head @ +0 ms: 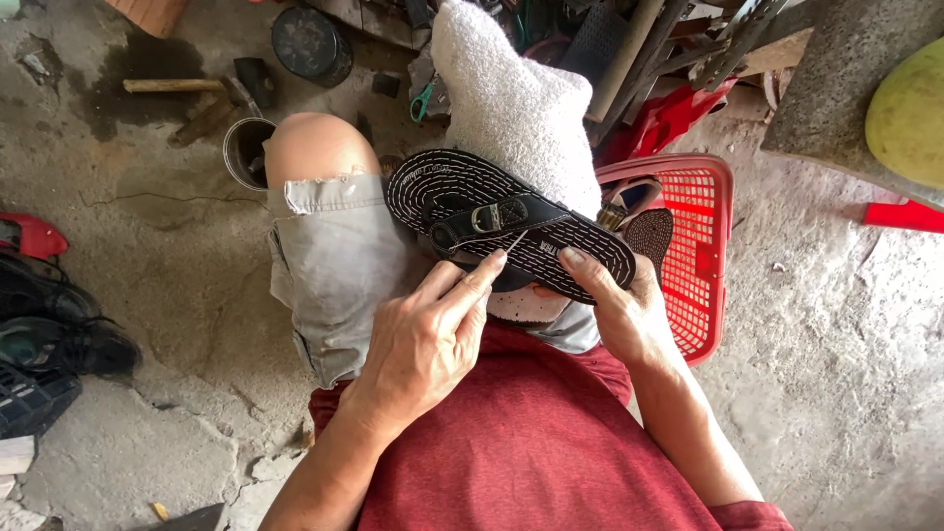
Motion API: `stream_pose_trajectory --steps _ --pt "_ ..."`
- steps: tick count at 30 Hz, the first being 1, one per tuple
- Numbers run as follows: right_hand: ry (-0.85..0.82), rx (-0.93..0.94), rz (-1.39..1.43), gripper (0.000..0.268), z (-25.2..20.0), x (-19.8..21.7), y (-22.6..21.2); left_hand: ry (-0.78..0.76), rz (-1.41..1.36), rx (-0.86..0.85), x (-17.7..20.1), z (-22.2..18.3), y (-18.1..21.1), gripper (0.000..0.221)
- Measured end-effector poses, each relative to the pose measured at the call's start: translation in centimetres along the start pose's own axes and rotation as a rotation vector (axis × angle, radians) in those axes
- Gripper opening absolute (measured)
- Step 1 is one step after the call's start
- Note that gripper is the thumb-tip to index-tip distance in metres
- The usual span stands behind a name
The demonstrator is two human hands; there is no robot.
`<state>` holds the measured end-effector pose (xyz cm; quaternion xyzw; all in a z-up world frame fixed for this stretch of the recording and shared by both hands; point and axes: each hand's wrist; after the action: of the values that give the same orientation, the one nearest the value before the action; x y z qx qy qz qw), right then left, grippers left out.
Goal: Hand-sewing a sandal strap to the sole using a needle and thread in a workshop.
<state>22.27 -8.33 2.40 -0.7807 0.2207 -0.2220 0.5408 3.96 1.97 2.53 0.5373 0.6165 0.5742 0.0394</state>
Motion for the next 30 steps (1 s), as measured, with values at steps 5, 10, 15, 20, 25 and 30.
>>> stream_pose_trajectory --steps 5,10,15,20,25,30 --pt "-0.086 0.026 -0.176 0.028 -0.1 0.3 -0.2 -0.022 -0.024 0.026 0.2 0.1 -0.1 0.04" --pt "-0.159 0.237 -0.266 0.02 -1.2 0.4 0.4 -0.112 -0.079 0.073 1.9 0.6 -0.5 0.039" --pt "-0.261 0.359 -0.514 0.027 -2.2 -1.0 1.2 -0.302 -0.127 0.126 5.3 2.3 -0.6 0.039" --pt "-0.319 0.501 -0.686 0.035 -2.9 -2.8 1.0 -0.292 0.037 0.093 5.6 2.5 -0.8 0.036" --pt "-0.242 0.588 -0.796 0.038 -3.0 -3.4 1.2 -0.234 0.114 0.024 2.9 2.9 -2.6 0.038" --pt "-0.357 0.596 -0.712 0.05 -1.7 -4.9 -1.0 -0.122 0.116 -0.052 6.0 3.3 -3.0 0.028"
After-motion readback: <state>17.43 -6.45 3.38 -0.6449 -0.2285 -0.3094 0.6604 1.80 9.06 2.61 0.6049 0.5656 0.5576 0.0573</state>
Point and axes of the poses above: each hand's wrist, its own z-axis towards the middle knuckle, its own x-axis out of the back of the hand, y = z × x, and after that the axes turned 14 degrees about x, right-handed
